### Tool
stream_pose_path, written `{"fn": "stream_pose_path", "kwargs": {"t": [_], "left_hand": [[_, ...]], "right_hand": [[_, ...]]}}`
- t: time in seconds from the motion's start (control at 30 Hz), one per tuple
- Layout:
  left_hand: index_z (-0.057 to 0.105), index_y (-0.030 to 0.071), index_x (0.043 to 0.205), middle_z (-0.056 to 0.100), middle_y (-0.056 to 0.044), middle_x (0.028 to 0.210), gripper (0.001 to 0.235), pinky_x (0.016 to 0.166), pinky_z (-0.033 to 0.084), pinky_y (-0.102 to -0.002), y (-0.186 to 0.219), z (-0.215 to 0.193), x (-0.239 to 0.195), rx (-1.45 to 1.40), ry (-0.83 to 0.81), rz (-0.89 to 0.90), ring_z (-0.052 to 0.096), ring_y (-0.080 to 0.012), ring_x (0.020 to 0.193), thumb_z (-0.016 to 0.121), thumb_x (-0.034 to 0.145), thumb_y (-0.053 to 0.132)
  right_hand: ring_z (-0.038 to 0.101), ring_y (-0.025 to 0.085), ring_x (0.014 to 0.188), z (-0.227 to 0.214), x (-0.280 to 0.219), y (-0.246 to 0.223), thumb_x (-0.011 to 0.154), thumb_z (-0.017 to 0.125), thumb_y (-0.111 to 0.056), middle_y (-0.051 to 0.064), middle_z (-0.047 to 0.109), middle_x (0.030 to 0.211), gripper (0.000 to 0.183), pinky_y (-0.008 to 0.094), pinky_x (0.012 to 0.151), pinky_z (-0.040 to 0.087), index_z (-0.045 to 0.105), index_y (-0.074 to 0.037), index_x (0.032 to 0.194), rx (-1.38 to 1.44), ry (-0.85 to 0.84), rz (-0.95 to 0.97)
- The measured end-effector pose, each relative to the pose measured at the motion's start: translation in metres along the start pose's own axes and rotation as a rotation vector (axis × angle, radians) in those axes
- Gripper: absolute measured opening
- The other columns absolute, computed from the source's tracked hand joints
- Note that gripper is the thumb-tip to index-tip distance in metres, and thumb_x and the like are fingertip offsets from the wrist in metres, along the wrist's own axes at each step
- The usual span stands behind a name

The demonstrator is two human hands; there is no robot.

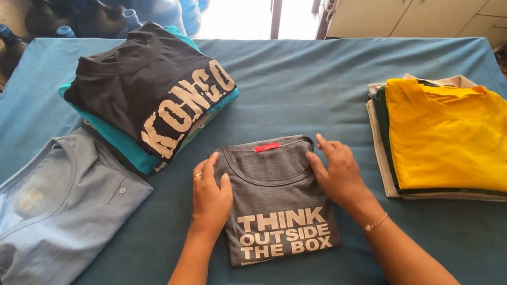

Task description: The person folds various t-shirts and polo shirts on a blue-covered table. They handle each garment individually, smoothing the fabric and folding the sleeves and body into neat rectangles before stacking them. The shirts include different colors and designs, such as a beige shirt with a graphic, a grey shirt with text, and a yellow shirt.

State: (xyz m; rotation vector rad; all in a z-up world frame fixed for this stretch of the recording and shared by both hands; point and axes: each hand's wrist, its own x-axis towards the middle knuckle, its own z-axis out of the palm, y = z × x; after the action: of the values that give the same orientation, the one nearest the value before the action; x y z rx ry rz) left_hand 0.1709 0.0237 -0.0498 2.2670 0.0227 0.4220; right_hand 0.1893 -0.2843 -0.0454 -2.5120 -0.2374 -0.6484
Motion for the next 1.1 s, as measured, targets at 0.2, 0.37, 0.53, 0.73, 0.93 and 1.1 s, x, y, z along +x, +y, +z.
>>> {"fn": "stream_pose_path", "kwargs": {"t": [0.2,0.37,0.53,0.73,0.93,1.1], "left_hand": [[0.064,0.023,0.138,0.074,-0.014,0.121,0.054,0.096,0.056,-0.047,-0.005,-0.013,0.045,0.129,-0.271,-0.245,0.069,-0.0339,0.116,0.069,0.092,0.051],[0.066,0.026,0.114,0.078,-0.011,0.099,0.017,0.087,0.058,-0.047,0.023,-0.022,0.038,-0.002,-0.093,-0.206,0.074,-0.0334,0.1,0.064,0.097,0.025],[0.062,0.023,0.12,0.077,-0.017,0.101,0.023,0.088,0.056,-0.051,0.0,-0.006,0.037,0.02,-0.088,-0.153,0.072,-0.0394,0.1,0.063,0.098,0.025],[0.061,0.022,0.116,0.076,-0.015,0.1,0.015,0.089,0.055,-0.05,0.028,-0.015,0.044,-0.058,-0.037,-0.144,0.072,-0.0383,0.099,0.053,0.105,0.027],[0.044,0.007,0.15,0.073,-0.032,0.101,0.05,0.096,0.051,-0.056,0.031,-0.013,0.035,0.286,-0.095,-0.012,0.069,-0.0468,0.103,0.051,0.101,0.01],[0.024,0.02,0.161,0.013,-0.025,0.168,0.07,0.118,0.012,-0.067,0.085,-0.033,-0.008,0.369,-0.349,0.098,0.011,-0.0458,0.153,0.053,0.097,0.02]], "right_hand": [[0.069,0.025,0.087,0.053,0.025,0.04,0.088,0.076,-0.046,-0.002,0.071,0.085,0.027,0.041,0.082,0.055,0.08,-0.028,0.108,0.004,-0.098,0.148],[0.066,0.02,0.084,0.023,0.042,0.014,0.096,0.075,-0.032,-0.004,0.068,0.081,0.007,0.035,0.082,0.053,0.078,-0.027,0.098,0.113,0.067,0.155],[0.065,0.026,0.097,0.04,0.021,0.028,0.092,0.071,-0.058,-0.001,0.069,0.097,0.035,0.045,0.084,0.054,0.076,-0.029,0.111,-0.125,-0.116,0.165],[0.065,0.02,0.094,0.012,0.036,-0.005,0.094,0.074,-0.04,-0.009,0.068,0.088,0.007,0.038,0.085,0.051,0.074,-0.033,0.095,0.019,0.045,0.182],[0.064,0.025,0.108,0.025,0.027,-0.01,0.094,0.068,-0.053,-0.003,0.069,0.109,0.028,0.045,0.09,0.052,0.073,-0.03,0.11,-0.185,-0.038,0.12],[0.042,0.044,0.143,0.001,0.019,-0.067,0.099,0.058,-0.045,0.019,0.057,0.147,0.051,0.054,0.117,0.031,0.063,-0.014,0.139,-0.01,-0.095,-0.095]]}}
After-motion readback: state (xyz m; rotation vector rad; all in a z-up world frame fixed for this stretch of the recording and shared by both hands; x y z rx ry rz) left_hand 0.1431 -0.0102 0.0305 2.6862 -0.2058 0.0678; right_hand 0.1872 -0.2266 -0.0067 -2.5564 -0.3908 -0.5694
